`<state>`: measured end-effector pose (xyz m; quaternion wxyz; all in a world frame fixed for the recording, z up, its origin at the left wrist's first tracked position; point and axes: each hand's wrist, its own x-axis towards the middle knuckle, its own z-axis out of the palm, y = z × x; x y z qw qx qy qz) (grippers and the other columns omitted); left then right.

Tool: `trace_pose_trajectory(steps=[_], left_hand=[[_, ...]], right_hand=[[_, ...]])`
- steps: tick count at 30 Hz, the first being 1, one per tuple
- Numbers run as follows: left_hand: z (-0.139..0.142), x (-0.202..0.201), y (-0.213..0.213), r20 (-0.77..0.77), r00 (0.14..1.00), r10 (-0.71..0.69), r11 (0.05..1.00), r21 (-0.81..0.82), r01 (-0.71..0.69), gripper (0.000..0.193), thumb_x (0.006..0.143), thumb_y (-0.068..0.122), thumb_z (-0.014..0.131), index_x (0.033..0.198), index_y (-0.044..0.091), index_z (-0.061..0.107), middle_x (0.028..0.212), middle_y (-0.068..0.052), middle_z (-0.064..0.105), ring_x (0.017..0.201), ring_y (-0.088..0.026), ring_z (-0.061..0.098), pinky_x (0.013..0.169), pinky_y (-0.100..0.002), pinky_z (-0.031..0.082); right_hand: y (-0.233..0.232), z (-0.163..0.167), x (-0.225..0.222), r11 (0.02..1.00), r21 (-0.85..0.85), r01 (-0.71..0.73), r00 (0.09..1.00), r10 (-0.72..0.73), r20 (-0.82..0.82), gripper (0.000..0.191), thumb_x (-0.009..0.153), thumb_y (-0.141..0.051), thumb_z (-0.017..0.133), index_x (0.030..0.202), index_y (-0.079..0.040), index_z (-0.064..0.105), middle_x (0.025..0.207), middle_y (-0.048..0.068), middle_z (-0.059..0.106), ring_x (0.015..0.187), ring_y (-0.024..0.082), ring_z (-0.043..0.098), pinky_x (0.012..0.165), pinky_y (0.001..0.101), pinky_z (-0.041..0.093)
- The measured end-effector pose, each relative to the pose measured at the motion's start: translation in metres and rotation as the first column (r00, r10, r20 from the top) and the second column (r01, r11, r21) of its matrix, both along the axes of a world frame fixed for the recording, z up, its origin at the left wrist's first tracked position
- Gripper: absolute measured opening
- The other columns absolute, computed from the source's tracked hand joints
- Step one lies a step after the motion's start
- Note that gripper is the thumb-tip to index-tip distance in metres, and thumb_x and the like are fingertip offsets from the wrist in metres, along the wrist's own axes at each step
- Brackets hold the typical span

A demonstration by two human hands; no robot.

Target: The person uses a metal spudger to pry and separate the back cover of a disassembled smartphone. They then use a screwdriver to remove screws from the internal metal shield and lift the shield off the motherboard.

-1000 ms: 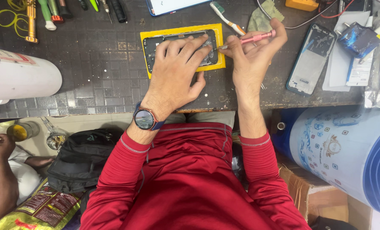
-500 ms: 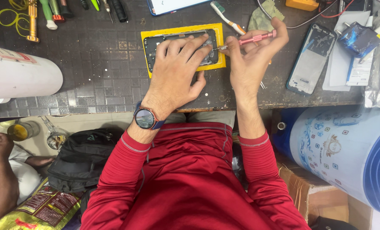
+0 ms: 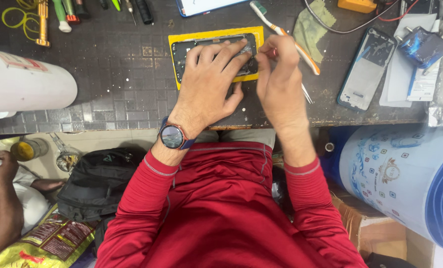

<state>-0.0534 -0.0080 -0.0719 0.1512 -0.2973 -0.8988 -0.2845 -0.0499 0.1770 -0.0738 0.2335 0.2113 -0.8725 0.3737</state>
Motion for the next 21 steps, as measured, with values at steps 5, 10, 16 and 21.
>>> trace_pose_trajectory(steps=[5,10,16,21], left_hand=[[-0.001,-0.002,0.001,-0.018,1.0,0.003,1.0,0.0,-0.003,0.054,0.082,0.02,0.072,0.134,0.008,0.062,0.147,-0.005,0.056,0.13,-0.027,0.052,0.112,-0.046,0.037],[-0.001,-0.001,0.0,-0.007,1.0,0.0,1.0,0.005,0.0,0.054,0.083,0.02,0.072,0.135,0.007,0.063,0.147,-0.005,0.056,0.128,-0.027,0.052,0.112,-0.046,0.037],[-0.002,-0.002,0.002,-0.013,1.0,0.004,1.0,0.001,-0.004,0.054,0.082,0.02,0.072,0.134,0.008,0.063,0.146,-0.004,0.056,0.129,-0.027,0.052,0.112,-0.046,0.037],[-0.001,-0.001,0.001,-0.01,1.0,0.009,1.0,-0.009,-0.009,0.053,0.083,0.021,0.072,0.133,0.008,0.063,0.147,-0.005,0.056,0.129,-0.027,0.052,0.112,-0.046,0.037]], right_hand=[[0.014,0.039,0.001,0.988,0.13,-0.08,0.987,0.061,0.146,0.031,0.106,0.016,0.054,0.129,0.0,0.041,0.112,0.019,0.055,0.104,0.033,0.067,0.09,0.0372,0.057],[0.021,0.069,-0.017,0.963,0.199,-0.182,0.98,0.162,0.112,0.027,0.103,0.012,0.063,0.121,-0.002,0.048,0.107,0.017,0.056,0.097,0.032,0.065,0.084,0.0387,0.054],[0.024,0.093,-0.023,0.841,0.527,-0.126,0.992,0.113,0.057,0.021,0.105,-0.016,0.076,0.114,-0.01,0.059,0.099,0.009,0.065,0.089,0.031,0.068,0.069,0.0411,0.052],[0.024,0.11,-0.025,0.749,0.649,-0.136,0.987,0.05,0.15,0.021,0.102,-0.017,0.068,0.11,-0.002,0.056,0.087,0.011,0.069,0.073,0.033,0.069,0.058,0.0416,0.051]])
